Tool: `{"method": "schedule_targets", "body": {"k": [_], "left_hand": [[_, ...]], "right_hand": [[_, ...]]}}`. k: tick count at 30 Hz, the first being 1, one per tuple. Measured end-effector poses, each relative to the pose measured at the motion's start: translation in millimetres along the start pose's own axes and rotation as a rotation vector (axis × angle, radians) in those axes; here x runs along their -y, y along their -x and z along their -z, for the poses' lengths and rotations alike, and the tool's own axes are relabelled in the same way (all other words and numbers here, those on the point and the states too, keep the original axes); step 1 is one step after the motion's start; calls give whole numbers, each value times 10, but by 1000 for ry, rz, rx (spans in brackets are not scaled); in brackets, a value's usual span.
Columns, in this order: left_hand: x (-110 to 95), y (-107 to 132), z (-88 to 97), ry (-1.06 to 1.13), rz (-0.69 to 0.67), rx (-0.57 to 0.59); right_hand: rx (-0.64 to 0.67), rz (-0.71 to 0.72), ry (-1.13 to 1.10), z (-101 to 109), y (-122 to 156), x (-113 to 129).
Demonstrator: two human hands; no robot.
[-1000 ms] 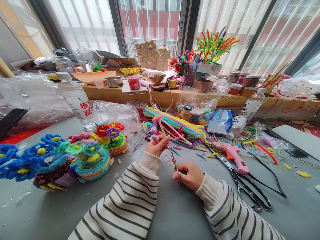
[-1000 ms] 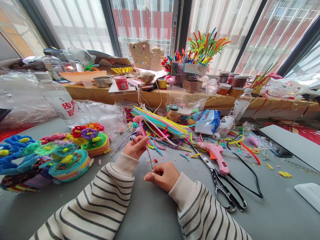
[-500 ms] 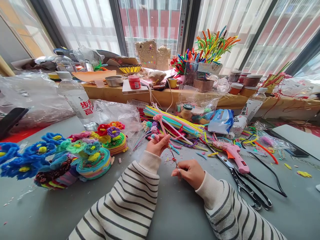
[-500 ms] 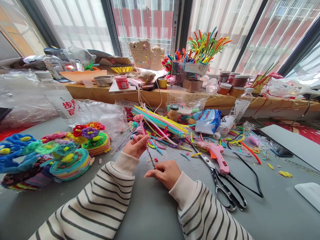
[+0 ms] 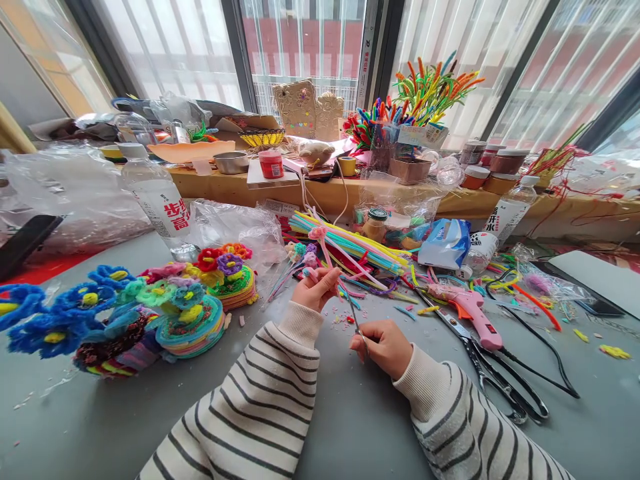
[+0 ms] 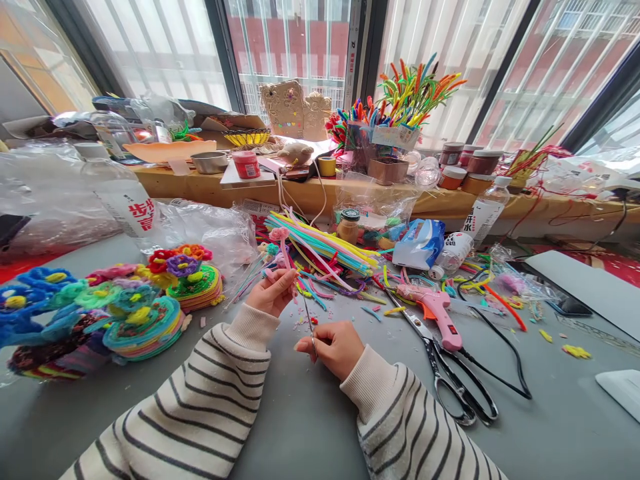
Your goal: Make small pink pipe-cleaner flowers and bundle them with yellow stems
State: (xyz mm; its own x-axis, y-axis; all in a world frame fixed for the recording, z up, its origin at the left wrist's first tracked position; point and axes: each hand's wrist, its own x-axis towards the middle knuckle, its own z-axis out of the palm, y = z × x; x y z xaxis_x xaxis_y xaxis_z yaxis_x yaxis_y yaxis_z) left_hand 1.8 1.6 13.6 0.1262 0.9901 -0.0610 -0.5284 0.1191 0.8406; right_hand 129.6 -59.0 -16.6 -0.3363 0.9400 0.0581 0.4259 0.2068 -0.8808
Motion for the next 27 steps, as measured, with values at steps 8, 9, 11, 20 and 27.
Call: {"method": "schedule_targets", "body": {"k": [8, 9, 11, 20, 27], "left_hand": [[10, -2, -3, -2, -10, -19], [9, 3, -8, -2, -8, -18], [3, 14, -16, 3, -3, -10], [8, 20, -8, 24, 9, 13], [12, 15, -4, 28, 14, 14]], "right_hand": [[179, 52, 58, 30, 27, 48], [192, 57, 56, 32, 29, 48], [208, 60, 47, 34, 29, 43], [222, 75, -97, 34, 22, 45], [238, 83, -84, 33, 22, 20]]}}
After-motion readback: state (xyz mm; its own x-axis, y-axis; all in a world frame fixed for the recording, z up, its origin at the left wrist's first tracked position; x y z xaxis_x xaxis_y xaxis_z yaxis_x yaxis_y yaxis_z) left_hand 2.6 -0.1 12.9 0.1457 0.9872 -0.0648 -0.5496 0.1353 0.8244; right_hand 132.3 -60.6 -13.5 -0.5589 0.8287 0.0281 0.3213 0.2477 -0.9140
